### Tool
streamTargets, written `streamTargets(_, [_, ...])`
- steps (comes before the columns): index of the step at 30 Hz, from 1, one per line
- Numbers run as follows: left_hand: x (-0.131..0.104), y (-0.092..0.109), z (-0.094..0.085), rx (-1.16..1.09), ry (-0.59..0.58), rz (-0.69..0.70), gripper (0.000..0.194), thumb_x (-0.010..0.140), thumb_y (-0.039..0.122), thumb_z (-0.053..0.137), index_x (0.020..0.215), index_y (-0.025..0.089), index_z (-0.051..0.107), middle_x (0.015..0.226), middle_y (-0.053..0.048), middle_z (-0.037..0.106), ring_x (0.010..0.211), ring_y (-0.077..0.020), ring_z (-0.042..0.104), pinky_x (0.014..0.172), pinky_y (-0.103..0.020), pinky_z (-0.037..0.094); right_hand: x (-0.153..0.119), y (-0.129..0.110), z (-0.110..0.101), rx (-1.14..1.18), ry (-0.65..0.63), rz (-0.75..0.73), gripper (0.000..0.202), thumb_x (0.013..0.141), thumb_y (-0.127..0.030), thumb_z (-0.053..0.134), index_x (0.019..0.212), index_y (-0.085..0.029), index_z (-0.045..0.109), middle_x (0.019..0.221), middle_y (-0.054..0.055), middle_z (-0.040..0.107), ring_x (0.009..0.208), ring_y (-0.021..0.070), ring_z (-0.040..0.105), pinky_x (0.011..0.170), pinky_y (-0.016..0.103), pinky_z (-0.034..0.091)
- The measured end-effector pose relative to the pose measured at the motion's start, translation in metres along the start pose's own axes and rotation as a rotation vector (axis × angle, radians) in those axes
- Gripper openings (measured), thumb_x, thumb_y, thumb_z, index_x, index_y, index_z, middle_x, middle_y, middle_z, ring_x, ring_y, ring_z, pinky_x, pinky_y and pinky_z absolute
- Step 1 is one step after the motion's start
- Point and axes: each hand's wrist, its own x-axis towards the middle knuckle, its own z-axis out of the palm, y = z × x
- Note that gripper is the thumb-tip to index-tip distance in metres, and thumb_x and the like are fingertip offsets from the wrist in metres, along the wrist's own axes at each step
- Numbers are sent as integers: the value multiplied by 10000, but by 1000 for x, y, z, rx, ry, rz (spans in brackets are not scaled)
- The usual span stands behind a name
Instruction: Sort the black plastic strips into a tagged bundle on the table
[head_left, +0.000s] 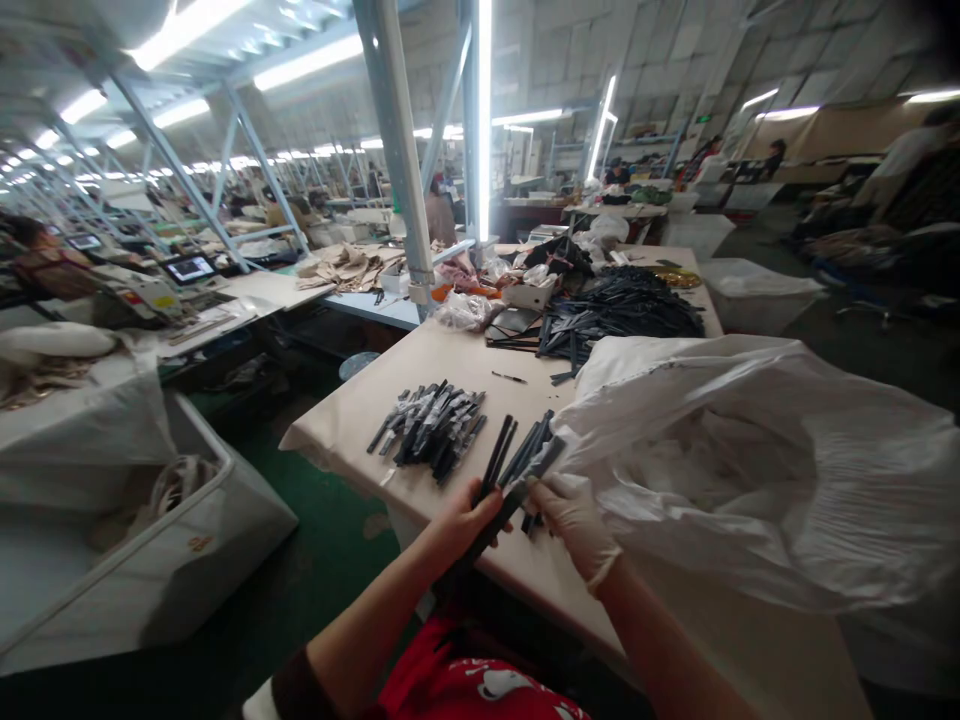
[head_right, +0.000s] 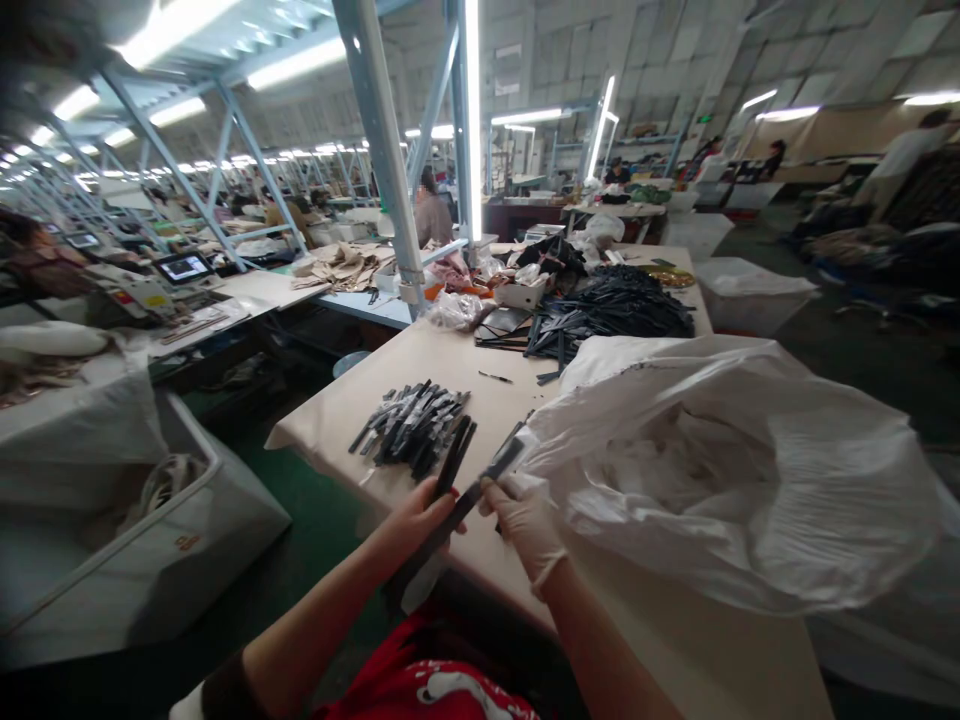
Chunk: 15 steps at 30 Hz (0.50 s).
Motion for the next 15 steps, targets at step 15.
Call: streamTargets(15, [29,-27,-21,-32,14,37,341,738,496,522,733,160,465,415,93,365,349,-40,303,359,-163,218,46,24,30,473,124,215,420,533,-521,718,705,-158,594,416,-94,343,361,26,206,343,195,133])
